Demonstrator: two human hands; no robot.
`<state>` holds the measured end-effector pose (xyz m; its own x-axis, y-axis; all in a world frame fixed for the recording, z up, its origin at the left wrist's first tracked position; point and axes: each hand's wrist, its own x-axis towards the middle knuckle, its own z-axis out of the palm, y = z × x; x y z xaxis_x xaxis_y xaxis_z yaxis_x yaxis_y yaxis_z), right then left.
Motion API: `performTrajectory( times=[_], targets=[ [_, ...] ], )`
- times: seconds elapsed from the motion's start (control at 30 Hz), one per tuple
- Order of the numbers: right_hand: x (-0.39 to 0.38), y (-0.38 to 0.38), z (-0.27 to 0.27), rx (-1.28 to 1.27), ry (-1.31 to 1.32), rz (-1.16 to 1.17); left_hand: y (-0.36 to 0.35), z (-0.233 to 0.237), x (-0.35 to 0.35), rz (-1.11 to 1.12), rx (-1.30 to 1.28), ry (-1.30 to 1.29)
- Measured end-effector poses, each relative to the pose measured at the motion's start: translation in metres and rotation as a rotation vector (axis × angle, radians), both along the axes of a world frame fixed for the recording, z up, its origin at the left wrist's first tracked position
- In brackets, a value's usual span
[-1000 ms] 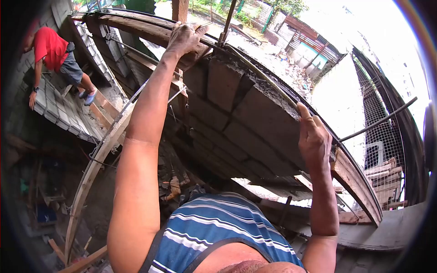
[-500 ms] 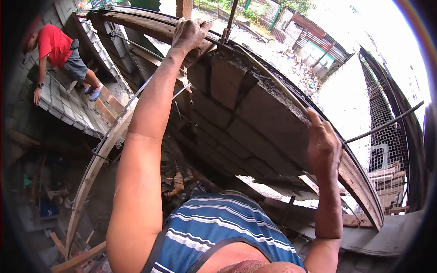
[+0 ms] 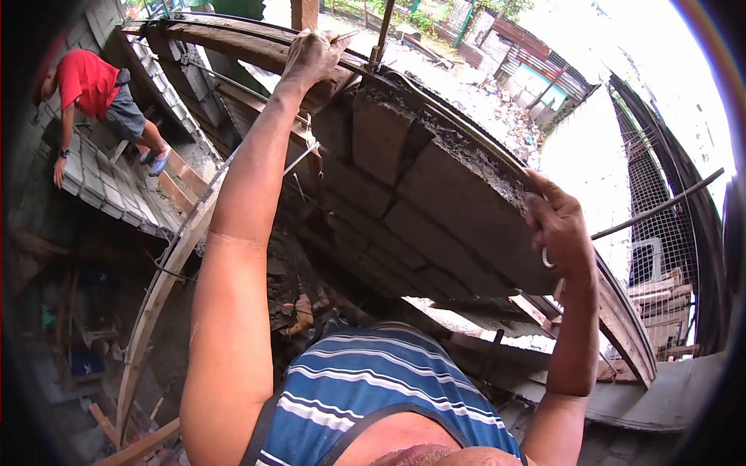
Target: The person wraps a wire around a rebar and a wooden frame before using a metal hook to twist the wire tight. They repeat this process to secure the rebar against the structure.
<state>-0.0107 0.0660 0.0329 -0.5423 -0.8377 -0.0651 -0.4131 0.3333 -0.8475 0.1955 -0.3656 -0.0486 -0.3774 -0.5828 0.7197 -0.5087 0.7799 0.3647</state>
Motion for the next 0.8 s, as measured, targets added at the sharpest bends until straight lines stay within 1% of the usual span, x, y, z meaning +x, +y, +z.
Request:
performTrajectory(
  times=[0.03,0.1,0.13,0.17,0.2,0.23,0.27,0.3,0.37,0.43,0.47,0.53,0.6,0.67,0.7,0.77,0.8],
  targets=[
    [-0.008,0.004,0.003,0.001,-0.001,0.003,0.001,0.002,0.001,0.003,0.001,-0.001],
    [-0.029,0.020,0.015,0.034,0.257,0.027,0.001,0.002,0.003,-0.036,0.058,-0.021],
    [-0.029,0.027,0.025,0.063,0.257,0.006,0.001,0.003,0.003,0.024,0.084,-0.073],
    [-0.029,0.034,0.030,0.090,0.255,-0.018,0.001,0.003,0.004,0.030,0.086,-0.075],
    [-0.031,0.040,0.026,0.009,0.208,-0.010,0.000,0.005,0.004,0.010,0.090,-0.096],
    [-0.029,0.043,0.023,0.006,0.204,-0.009,-0.002,0.007,0.004,-0.011,0.093,-0.117],
    [-0.027,0.044,0.021,-0.023,0.201,-0.034,-0.005,0.019,0.004,0.058,0.230,-0.263],
    [-0.025,0.045,0.018,-0.050,0.200,-0.056,-0.007,0.032,0.002,0.068,0.204,-0.355],
    [-0.033,0.051,0.002,-0.133,0.121,-0.107,-0.021,0.042,-0.006,0.025,0.197,-0.482],
    [-0.040,0.054,-0.014,-0.183,0.087,-0.156,-0.115,-0.011,-0.029,-0.101,-0.183,-0.641],
    [-0.044,0.055,-0.021,-0.182,0.086,-0.143,-0.071,0.015,-0.021,-0.154,-0.150,-0.675],
    [-0.050,0.056,-0.031,-0.252,0.013,-0.179,-0.087,0.008,-0.024,-0.152,-0.176,-0.702],
    [-0.051,0.056,-0.031,-0.273,-0.024,-0.174,-0.087,0.002,-0.025,-0.134,-0.188,-0.706],
    [-0.054,0.059,-0.033,-0.293,-0.059,-0.166,-0.090,0.000,-0.027,-0.130,-0.229,-0.660],
    [-0.053,0.059,-0.032,-0.296,-0.060,-0.168,-0.074,0.010,-0.026,-0.131,-0.232,-0.661],
    [-0.051,0.058,-0.031,-0.285,-0.070,-0.168,-0.045,0.028,-0.021,-0.087,-0.047,-0.702],
    [-0.052,0.058,-0.032,-0.286,-0.072,-0.167,-0.065,0.015,-0.025,-0.086,-0.048,-0.703]
  ],
)
